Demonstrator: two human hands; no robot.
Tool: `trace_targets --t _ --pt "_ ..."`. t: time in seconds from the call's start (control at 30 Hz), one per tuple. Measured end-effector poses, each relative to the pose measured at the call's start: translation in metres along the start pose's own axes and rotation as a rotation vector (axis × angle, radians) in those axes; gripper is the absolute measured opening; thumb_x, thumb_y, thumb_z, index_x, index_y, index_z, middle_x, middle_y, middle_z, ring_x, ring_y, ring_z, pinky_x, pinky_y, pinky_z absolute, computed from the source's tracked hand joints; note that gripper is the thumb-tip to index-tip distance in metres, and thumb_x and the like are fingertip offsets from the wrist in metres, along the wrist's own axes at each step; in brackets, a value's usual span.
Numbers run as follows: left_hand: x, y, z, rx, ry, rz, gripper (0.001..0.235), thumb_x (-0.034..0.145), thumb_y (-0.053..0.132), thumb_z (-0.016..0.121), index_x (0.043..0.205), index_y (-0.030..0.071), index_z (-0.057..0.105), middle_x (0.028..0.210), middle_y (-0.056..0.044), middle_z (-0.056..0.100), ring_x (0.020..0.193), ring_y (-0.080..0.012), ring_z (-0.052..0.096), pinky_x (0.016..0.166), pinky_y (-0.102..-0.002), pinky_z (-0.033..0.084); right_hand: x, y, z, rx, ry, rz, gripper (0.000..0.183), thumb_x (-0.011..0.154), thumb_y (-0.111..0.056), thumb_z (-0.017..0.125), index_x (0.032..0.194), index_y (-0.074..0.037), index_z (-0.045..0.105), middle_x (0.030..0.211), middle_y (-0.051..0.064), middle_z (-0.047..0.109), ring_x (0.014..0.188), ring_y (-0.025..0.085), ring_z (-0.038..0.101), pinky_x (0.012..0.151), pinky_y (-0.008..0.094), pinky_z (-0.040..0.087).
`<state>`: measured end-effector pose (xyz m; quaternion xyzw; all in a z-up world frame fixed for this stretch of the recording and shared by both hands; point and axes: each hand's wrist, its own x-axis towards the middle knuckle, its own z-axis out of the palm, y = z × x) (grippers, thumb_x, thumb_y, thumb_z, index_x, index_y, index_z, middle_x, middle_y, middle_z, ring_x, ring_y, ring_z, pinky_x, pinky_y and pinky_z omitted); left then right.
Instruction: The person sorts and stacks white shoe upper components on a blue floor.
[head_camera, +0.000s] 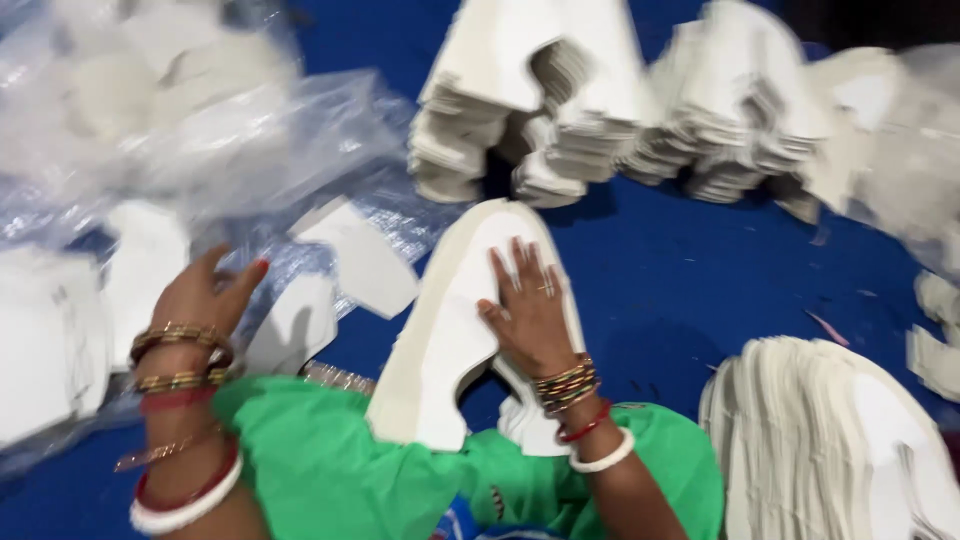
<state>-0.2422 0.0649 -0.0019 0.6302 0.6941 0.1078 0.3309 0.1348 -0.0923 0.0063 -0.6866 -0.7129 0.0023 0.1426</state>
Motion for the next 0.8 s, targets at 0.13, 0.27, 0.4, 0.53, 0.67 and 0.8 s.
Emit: trace_targets --t 0.13,0.27,0.4,0.53,0.67,0.8 --pt "0.013 0.01 0.029 0.033 -0.055 0.152 0.085 0.089 0.063 0.063 0.154 0.01 0.05 0.127 -0.021 0.07 0.117 -0.0383 0.068 0.098 -0.047 0.054 0.022 0.036 -0.01 0.211 -0.027 0.124 0.059 0.105 -0.05 0.045 0.153 -0.016 0.05 0.167 0.017 0.033 0.157 0.036 0.024 0.122 0.058 0.018" --pt "0.0 0.025 0.049 0.091 -0.149 0.201 0.082 0.089 0.06 0.063 0.156 0.014 0.049 0.132 -0.016 0.07 0.121 -0.0349 0.068 0.099 -0.048 0.054 0.038 0.066 -0.031 0.525 0.092 0.291 0.051 0.1 -0.047 0.062 0.141 -0.016 0.063 0.153 0.012 0.056 0.145 0.029 0.052 0.118 0.047 0.044" --pt "0.072 -0.004 0.124 -0.073 -0.289 0.387 0.088 0.088 0.045 0.074 0.159 0.001 0.045 0.131 -0.027 0.066 0.129 -0.0364 0.062 0.107 -0.048 0.048 0.041 0.088 -0.098 0.699 0.296 0.601 0.08 0.091 -0.048 0.065 0.156 -0.011 0.036 0.162 0.015 0.039 0.148 0.033 0.041 0.108 0.04 0.042" --pt "0.099 0.076 0.185 -0.131 -0.407 0.556 0.082 0.091 0.039 0.072 0.159 0.001 0.046 0.13 -0.026 0.067 0.127 -0.036 0.063 0.106 -0.048 0.049 -0.013 0.284 -0.084 0.41 0.876 0.731 0.098 0.099 -0.056 0.062 0.163 0.002 0.017 0.171 0.024 0.023 0.159 0.037 0.024 0.128 0.044 0.023" --pt "0.101 0.115 0.207 -0.237 -0.441 0.625 0.074 0.096 0.03 0.069 0.161 0.0 0.047 0.129 -0.025 0.067 0.124 -0.0355 0.064 0.105 -0.048 0.049 -0.089 0.397 -0.118 0.28 1.422 1.257 0.107 0.097 -0.062 0.055 0.16 0.006 0.003 0.17 0.026 0.004 0.159 0.036 0.005 0.127 0.045 0.007" --pt "0.103 0.075 0.171 -0.363 -0.322 0.545 0.067 0.101 0.02 0.067 0.162 0.0 0.048 0.128 -0.024 0.067 0.121 -0.0348 0.065 0.104 -0.047 0.049 -0.094 0.362 -0.129 0.283 1.274 1.168 0.099 0.096 -0.057 0.055 0.162 0.003 0.012 0.17 0.024 0.014 0.158 0.035 0.012 0.127 0.044 0.011"
